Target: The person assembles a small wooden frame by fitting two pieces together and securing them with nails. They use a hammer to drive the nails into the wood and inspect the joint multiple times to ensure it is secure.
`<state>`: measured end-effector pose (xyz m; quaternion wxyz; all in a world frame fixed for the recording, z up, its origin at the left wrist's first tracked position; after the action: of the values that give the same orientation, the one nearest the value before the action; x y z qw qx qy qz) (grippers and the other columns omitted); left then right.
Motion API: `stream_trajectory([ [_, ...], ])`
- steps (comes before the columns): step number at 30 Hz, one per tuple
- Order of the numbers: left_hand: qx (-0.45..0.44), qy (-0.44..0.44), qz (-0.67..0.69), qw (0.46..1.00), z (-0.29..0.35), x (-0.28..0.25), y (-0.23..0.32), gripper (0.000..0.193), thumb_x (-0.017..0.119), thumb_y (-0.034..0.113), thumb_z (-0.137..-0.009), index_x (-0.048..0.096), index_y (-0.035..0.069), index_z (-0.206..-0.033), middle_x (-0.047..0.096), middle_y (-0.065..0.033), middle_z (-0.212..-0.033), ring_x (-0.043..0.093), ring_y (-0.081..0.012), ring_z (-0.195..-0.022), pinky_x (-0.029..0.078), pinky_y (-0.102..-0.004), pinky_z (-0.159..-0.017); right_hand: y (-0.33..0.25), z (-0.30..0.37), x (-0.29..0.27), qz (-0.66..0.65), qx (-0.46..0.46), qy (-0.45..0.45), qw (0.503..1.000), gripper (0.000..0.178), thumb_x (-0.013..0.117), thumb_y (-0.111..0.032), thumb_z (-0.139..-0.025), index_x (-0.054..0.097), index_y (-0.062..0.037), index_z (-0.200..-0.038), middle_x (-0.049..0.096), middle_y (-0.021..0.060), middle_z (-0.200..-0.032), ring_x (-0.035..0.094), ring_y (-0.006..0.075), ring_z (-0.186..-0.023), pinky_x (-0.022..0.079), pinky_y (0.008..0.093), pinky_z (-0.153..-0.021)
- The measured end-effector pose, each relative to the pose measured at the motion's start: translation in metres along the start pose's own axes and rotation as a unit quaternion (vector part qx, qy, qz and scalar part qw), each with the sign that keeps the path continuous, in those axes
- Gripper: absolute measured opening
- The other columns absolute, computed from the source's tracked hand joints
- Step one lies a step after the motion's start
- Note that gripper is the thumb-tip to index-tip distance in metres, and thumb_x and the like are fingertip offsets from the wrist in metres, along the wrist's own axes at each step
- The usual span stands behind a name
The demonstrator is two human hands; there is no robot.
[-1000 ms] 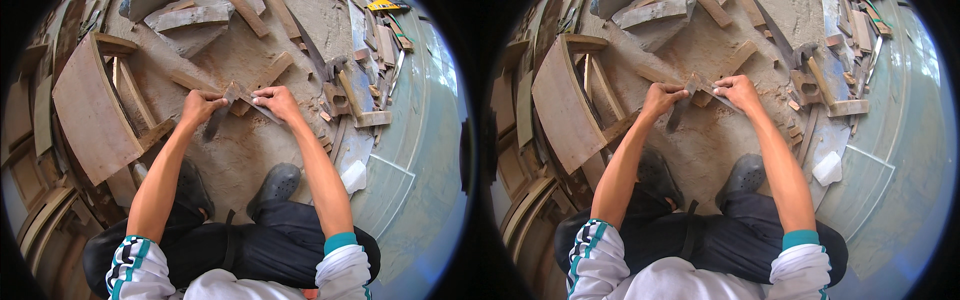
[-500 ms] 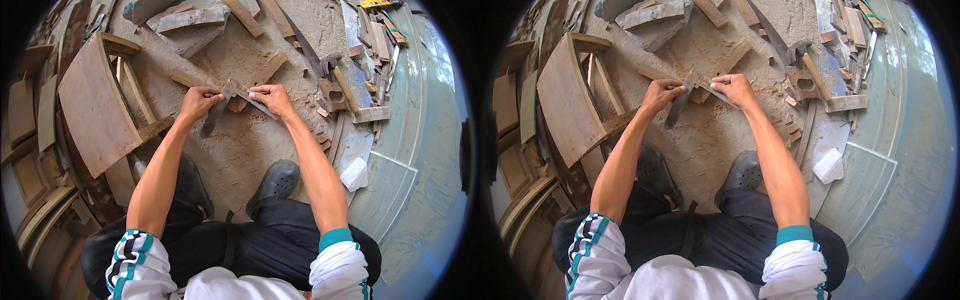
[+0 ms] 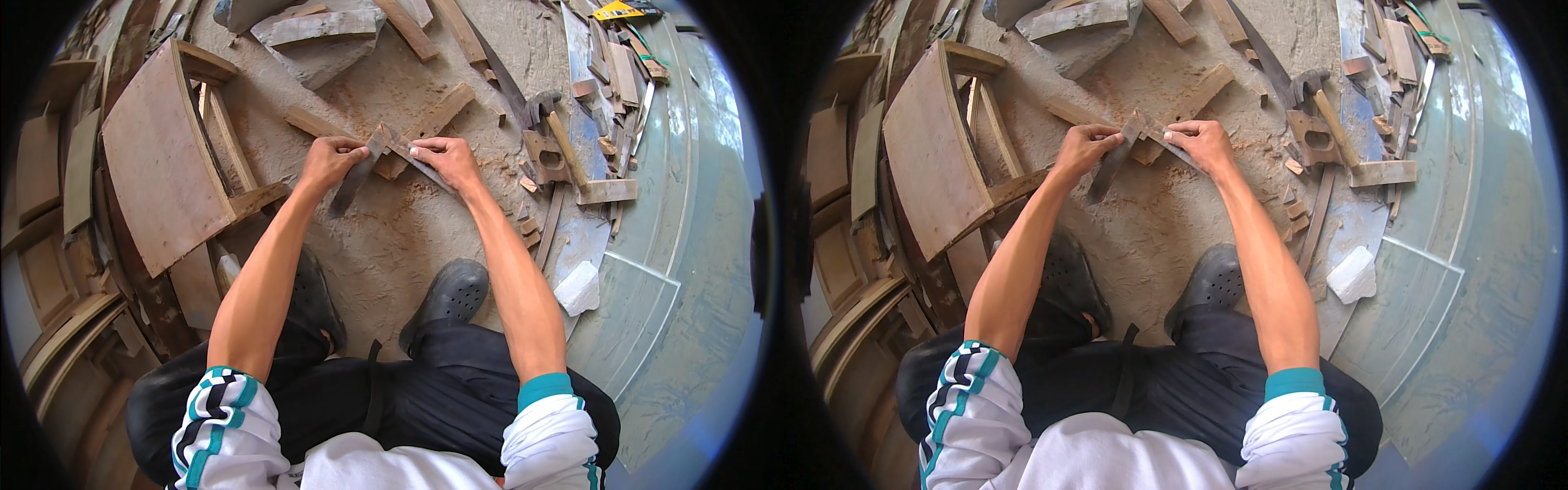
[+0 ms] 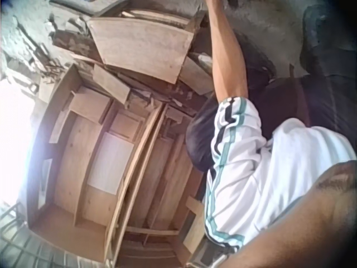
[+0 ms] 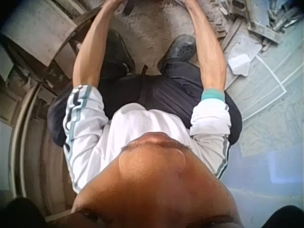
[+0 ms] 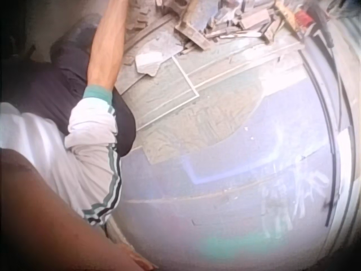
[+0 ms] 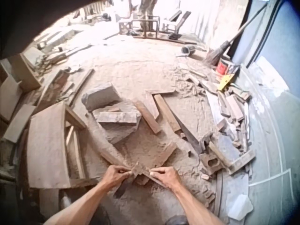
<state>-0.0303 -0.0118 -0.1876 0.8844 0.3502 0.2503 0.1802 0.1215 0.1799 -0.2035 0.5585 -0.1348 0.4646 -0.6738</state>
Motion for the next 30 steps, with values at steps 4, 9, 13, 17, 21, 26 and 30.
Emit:
stream_trajectory([
  [4,0.035,0.041,-0.004,0.999,0.000,-0.001,-0.004,0.035,0.081,0.026,-0.086,0.077,0.003,-0.112,0.075,-0.0098,-0.090,0.067,-0.0166,-0.081,0.053,-0.0318,-0.075,0.001,-0.002,0.002,-0.010,-0.011,0.000,1.000,0.036,0.085,-0.034,-0.079,0.081,-0.0106,-0.106,0.078,0.0093,-0.103,0.073,0.0193,-0.095,0.055,0.0300,-0.087],
  [9,0.091,0.072,-0.117,0.986,0.011,0.005,0.010,0.047,0.086,0.031,-0.077,0.075,0.003,-0.114,0.072,-0.0146,-0.098,0.069,-0.0238,-0.090,0.054,-0.0344,-0.081,0.005,-0.003,0.001,-0.010,-0.009,-0.002,1.000,0.036,0.084,-0.033,-0.080,0.080,-0.0103,-0.107,0.079,0.0092,-0.103,0.073,0.0188,-0.094,0.055,0.0302,-0.087],
  [13,0.139,0.096,-0.182,0.969,0.024,0.010,0.019,0.054,0.086,0.031,-0.075,0.072,0.001,-0.118,0.069,-0.0162,-0.109,0.068,-0.0279,-0.101,0.054,-0.0377,-0.090,0.006,-0.004,0.002,-0.002,-0.024,-0.001,1.000,0.036,0.084,-0.033,-0.081,0.080,-0.0095,-0.109,0.079,0.0101,-0.102,0.073,0.0188,-0.092,0.055,0.0307,-0.086],
  [17,0.146,0.124,-0.186,0.964,0.027,0.010,0.017,0.052,0.085,0.028,-0.075,0.071,0.001,-0.117,0.069,-0.0174,-0.110,0.068,-0.0306,-0.102,0.054,-0.0396,-0.091,0.003,-0.004,0.003,0.006,-0.023,0.000,1.000,0.037,0.084,-0.033,-0.081,0.080,-0.0088,-0.109,0.078,0.0109,-0.101,0.073,0.0191,-0.092,0.055,0.0310,-0.086],
  [21,0.158,0.134,-0.192,0.959,0.028,0.011,0.018,0.050,0.084,0.026,-0.075,0.072,0.001,-0.116,0.069,-0.0177,-0.110,0.068,-0.0307,-0.101,0.053,-0.0396,-0.092,0.003,-0.003,0.003,0.006,-0.018,0.000,1.000,0.037,0.084,-0.033,-0.081,0.080,-0.0090,-0.109,0.078,0.0113,-0.103,0.073,0.0189,-0.093,0.055,0.0305,-0.087],
  [26,0.158,0.137,-0.178,0.962,0.027,0.013,0.017,0.048,0.084,0.025,-0.074,0.073,0.001,-0.115,0.070,-0.0178,-0.108,0.068,-0.0304,-0.101,0.053,-0.0395,-0.092,0.006,-0.004,0.003,0.002,-0.015,0.005,1.000,0.035,0.084,-0.032,-0.082,0.080,-0.0095,-0.109,0.078,0.0102,-0.105,0.073,0.0176,-0.094,0.054,0.0295,-0.088],
  [30,0.173,0.147,-0.167,0.959,0.027,0.013,0.017,0.047,0.083,0.024,-0.074,0.073,0.001,-0.114,0.070,-0.0185,-0.107,0.069,-0.0306,-0.098,0.054,-0.0396,-0.090,0.004,-0.003,0.004,-0.009,-0.031,0.001,0.999,0.035,0.083,-0.032,-0.082,0.080,-0.0101,-0.109,0.078,0.0089,-0.105,0.073,0.0178,-0.096,0.054,0.0293,-0.089],
])
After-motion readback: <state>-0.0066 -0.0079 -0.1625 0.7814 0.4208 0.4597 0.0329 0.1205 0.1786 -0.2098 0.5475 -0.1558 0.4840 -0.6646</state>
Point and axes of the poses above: each hand's wrist, its own z-axis away from the middle knuckle, its own x-axis out of the palm, y = z × x, the point moved 7 cm from there along -z, towards the middle knuckle
